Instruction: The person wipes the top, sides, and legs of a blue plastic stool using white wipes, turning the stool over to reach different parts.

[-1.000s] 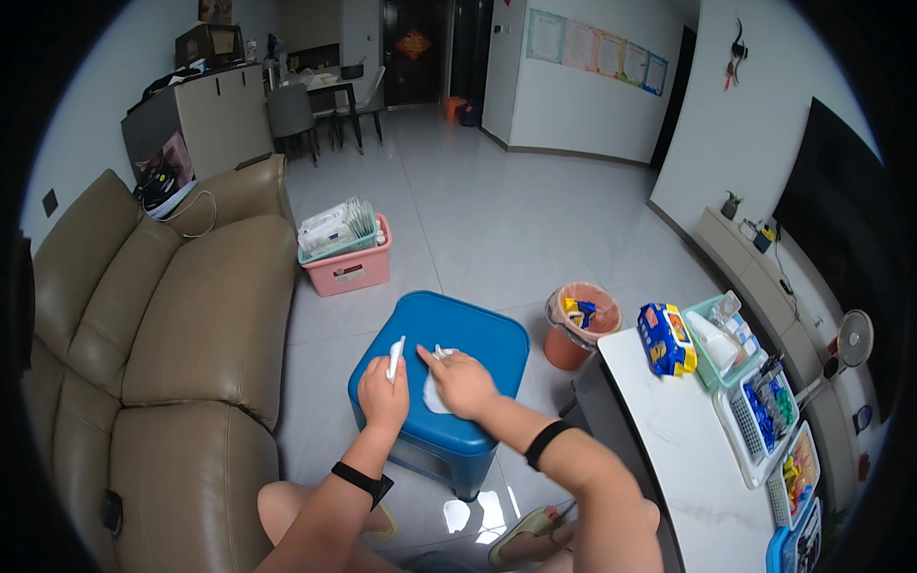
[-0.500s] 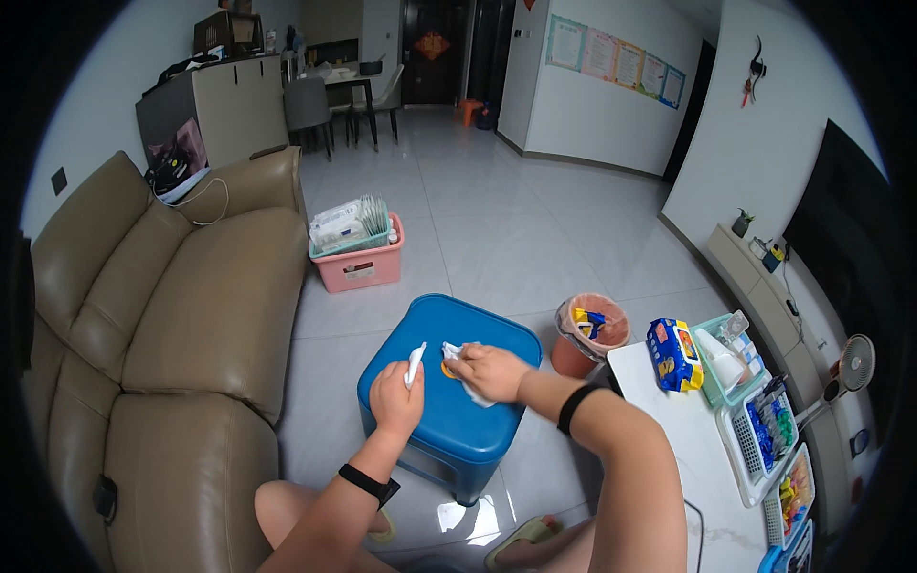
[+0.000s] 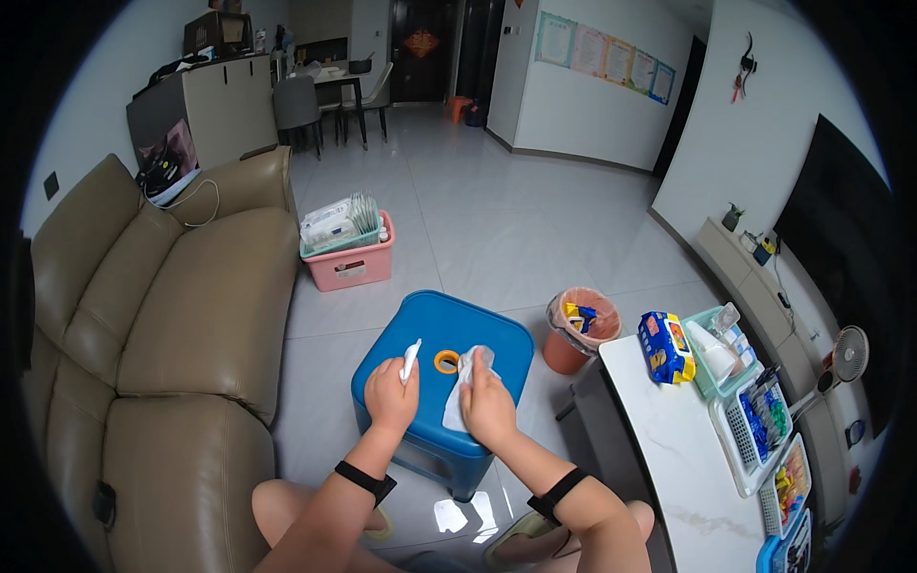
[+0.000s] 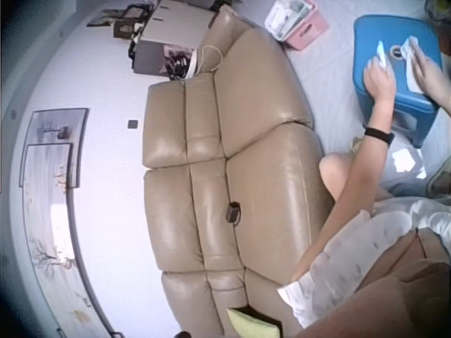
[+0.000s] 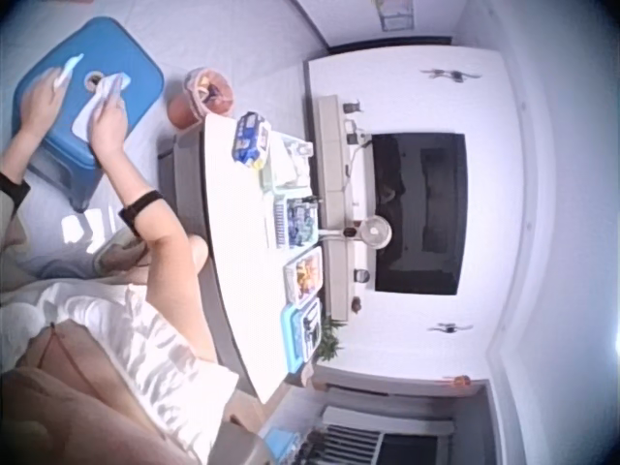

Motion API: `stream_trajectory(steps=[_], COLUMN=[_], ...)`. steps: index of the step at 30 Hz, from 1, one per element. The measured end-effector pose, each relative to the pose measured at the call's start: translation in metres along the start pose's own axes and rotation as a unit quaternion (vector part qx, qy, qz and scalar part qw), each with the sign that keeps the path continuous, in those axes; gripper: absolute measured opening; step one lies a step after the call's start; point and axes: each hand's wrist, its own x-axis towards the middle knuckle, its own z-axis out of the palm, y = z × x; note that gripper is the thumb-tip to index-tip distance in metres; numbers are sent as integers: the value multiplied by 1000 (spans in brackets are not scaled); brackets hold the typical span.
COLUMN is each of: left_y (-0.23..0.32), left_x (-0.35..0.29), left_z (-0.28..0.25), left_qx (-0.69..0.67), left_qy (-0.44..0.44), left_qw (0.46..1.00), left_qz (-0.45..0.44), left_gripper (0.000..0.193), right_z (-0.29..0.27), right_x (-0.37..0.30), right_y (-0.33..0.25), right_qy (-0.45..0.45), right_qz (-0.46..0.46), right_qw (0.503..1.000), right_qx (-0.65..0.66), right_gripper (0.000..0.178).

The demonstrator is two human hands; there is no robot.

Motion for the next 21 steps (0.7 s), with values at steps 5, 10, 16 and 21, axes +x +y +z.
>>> stream_trajectory(steps=[5, 10, 16, 21], left_y=[0, -1, 0, 1], left_x=[1, 1, 1, -2], left_z=[4, 5, -1, 6], left_qx=[5, -6, 17, 12], left_qy=[3, 9, 8, 11], left_qw=[1000, 1000, 1000, 1000], left_qz=[16, 11, 22, 23], left_gripper=[22, 26, 29, 24], right_z=[10, 32, 14, 29], right_x=[20, 62, 3, 48], right_y=[-10, 4, -22, -8], right_qy=[-186, -190, -179, -177], right_qz=[-239, -78, -79, -105], right_qw=[953, 972, 973, 971], right_qx=[5, -117, -124, -123], right_gripper=[48, 56, 56, 58])
